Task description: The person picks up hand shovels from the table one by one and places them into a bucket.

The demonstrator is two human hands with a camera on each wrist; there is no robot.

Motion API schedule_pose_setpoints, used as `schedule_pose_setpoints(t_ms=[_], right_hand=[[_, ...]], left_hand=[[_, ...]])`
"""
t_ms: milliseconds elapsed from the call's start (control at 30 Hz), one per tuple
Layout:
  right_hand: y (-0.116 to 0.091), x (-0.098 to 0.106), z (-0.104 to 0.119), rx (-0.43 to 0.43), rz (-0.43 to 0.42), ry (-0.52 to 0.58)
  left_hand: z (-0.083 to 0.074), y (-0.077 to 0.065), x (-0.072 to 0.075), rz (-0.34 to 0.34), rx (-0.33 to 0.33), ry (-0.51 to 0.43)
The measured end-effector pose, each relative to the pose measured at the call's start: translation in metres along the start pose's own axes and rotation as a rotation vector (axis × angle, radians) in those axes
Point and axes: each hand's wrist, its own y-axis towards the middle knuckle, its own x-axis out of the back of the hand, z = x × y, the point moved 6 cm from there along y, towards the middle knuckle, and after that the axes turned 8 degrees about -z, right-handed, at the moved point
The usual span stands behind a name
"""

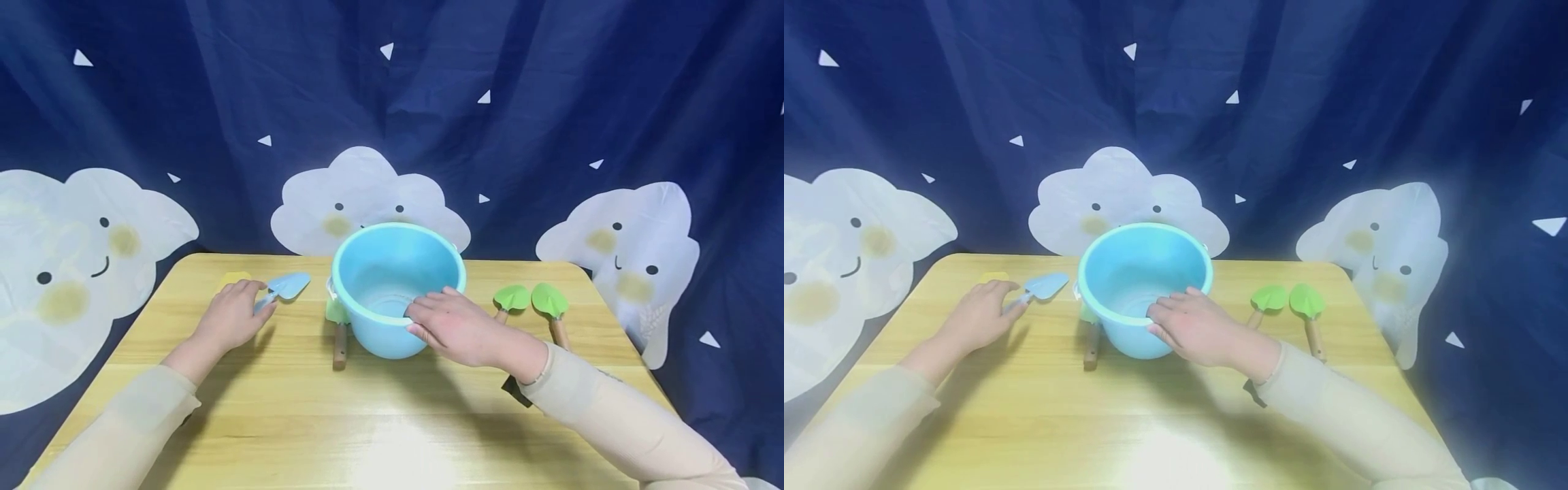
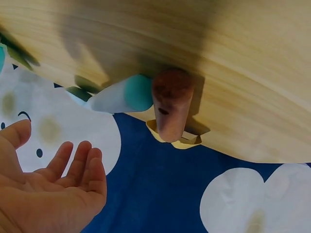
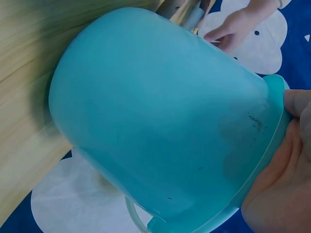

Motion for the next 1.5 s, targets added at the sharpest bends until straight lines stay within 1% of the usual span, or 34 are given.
schedule_pose_setpoints(t_ms=[300,433,667,867,1033,1300,1500], right_hand=[[0.000,0.001,-0.001,-0.012,0.007,0.000],[0.000,0.001,-0.002,-0.013,0.006,0.000],[-0.001,0.000,-0.003,-0.020,0.010,-0.002],[-0.001,-0.002,-0.003,-0.015,0.007,0.003],[-0.001,-0.003,-0.004,-0.014,0.008,0.003],[-0.001,-0.003,-0.003,-0.005,0.002,-0.009],[-0.001,-0.004,-0.003,-0.001,-0.004,-0.015]], left_hand=[[0.011,0.003,-0.012,0.018,0.022,0.013],[0.014,0.003,-0.015,0.025,0.033,0.010],[0.017,0.006,-0.023,0.032,0.029,0.017],[0.018,0.006,-0.027,0.058,0.040,0.020],[0.023,0.007,-0.031,0.068,0.052,0.016],[0.036,0.011,-0.041,0.095,0.102,0.002],[0.038,0.012,-0.043,0.129,0.124,-0.008]])
